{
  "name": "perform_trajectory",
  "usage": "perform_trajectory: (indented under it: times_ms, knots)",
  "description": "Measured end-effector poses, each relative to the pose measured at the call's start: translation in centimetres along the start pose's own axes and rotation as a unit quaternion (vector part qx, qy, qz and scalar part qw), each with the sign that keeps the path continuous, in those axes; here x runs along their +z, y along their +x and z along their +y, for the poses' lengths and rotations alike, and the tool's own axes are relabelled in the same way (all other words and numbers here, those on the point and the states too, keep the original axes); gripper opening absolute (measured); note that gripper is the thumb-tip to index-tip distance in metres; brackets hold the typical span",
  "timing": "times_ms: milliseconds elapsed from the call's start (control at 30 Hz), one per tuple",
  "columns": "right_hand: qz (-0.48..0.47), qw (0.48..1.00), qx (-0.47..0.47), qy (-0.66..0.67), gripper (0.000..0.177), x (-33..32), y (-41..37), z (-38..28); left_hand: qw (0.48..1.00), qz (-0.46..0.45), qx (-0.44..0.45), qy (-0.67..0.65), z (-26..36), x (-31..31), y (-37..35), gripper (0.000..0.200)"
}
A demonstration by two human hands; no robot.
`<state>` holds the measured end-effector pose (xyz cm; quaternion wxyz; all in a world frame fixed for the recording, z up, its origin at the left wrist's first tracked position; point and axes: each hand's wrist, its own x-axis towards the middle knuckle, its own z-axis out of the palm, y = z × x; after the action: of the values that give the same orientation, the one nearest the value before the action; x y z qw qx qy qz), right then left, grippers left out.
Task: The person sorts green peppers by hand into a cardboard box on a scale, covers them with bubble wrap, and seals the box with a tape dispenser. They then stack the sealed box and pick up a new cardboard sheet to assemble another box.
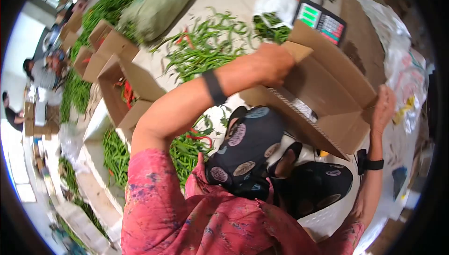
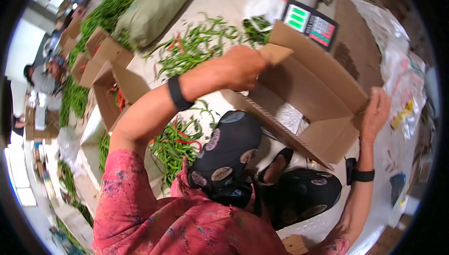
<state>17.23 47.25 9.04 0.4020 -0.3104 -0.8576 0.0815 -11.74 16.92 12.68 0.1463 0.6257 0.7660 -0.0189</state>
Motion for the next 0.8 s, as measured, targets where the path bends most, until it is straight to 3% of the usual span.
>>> perform_trajectory:
  times_ms: [67, 133, 200, 233, 333, 400, 433, 467, 533, 567, 633, 667, 733, 767, 800]
  knots:
    - [0.056, 0.984, -0.158, -0.064, 0.022, 0.8, 1.5, -5.4, 1.0, -0.02, 0.002, -0.017, -0.3, 0.0, 0.0, 0.04]
    - [0.034, 0.985, -0.169, -0.008, 0.021, 2.8, 1.3, -8.2, 0.996, -0.008, 0.063, -0.063, -1.2, -0.4, 0.2, 0.039]
    - [-0.072, 0.972, -0.211, 0.073, 0.019, 6.5, -0.8, -8.4, 0.996, -0.014, 0.065, -0.061, -1.3, -0.4, 0.9, 0.039]
    - [-0.05, 0.951, -0.304, -0.034, 0.021, 7.9, -1.8, -10.4, 0.996, -0.016, 0.076, -0.054, -1.7, -0.7, 1.2, 0.039]
    - [-0.034, 0.955, -0.286, -0.069, 0.048, 10.0, -1.3, -11.2, 0.99, -0.055, 0.128, -0.012, -5.4, 0.0, 2.6, 0.037]
    - [-0.059, 0.921, -0.372, -0.101, 0.061, 8.9, -1.0, -10.6, 0.94, 0.088, 0.255, -0.207, -10.2, 4.7, 3.2, 0.04]
    - [-0.095, 0.903, -0.375, -0.187, 0.061, 7.9, -1.4, -10.6, 0.94, 0.027, 0.182, -0.288, -9.3, 3.9, 2.2, 0.043]
    - [-0.132, 0.918, -0.347, -0.141, 0.056, 6.9, -1.7, -11.6, 0.926, -0.043, 0.103, -0.361, -8.0, 3.4, 0.7, 0.047]
    - [-0.131, 0.928, -0.335, -0.096, 0.048, 5.3, -2.4, -12.8, 0.951, 0.052, 0.163, -0.259, -7.7, 4.3, 0.3, 0.053]
    - [-0.135, 0.929, -0.327, -0.112, 0.048, 4.6, -2.0, -12.4, 0.946, 0.049, 0.181, -0.264, -7.4, 4.5, 0.2, 0.053]
    - [-0.18, 0.931, -0.317, 0.011, 0.034, 4.1, -1.0, -11.6, 0.952, 0.064, 0.138, -0.265, -7.0, 4.2, -0.4, 0.053]
    - [-0.179, 0.932, -0.314, 0.008, 0.034, 4.2, -0.6, -11.0, 0.952, 0.063, 0.142, -0.265, -6.6, 4.1, -0.8, 0.053]
    - [-0.19, 0.966, -0.123, 0.125, 0.024, 4.0, -0.2, -9.5, 0.94, 0.065, 0.086, -0.324, -5.8, 4.0, -1.7, 0.055]
    - [-0.191, 0.968, -0.037, 0.16, 0.021, 3.9, -0.4, -9.2, 0.913, 0.082, 0.121, -0.382, -6.5, 4.5, -2.1, 0.056]
    - [-0.187, 0.97, -0.034, 0.153, 0.021, 4.3, -1.0, -8.8, 0.881, 0.079, 0.192, -0.426, -7.1, 4.4, -2.7, 0.069]
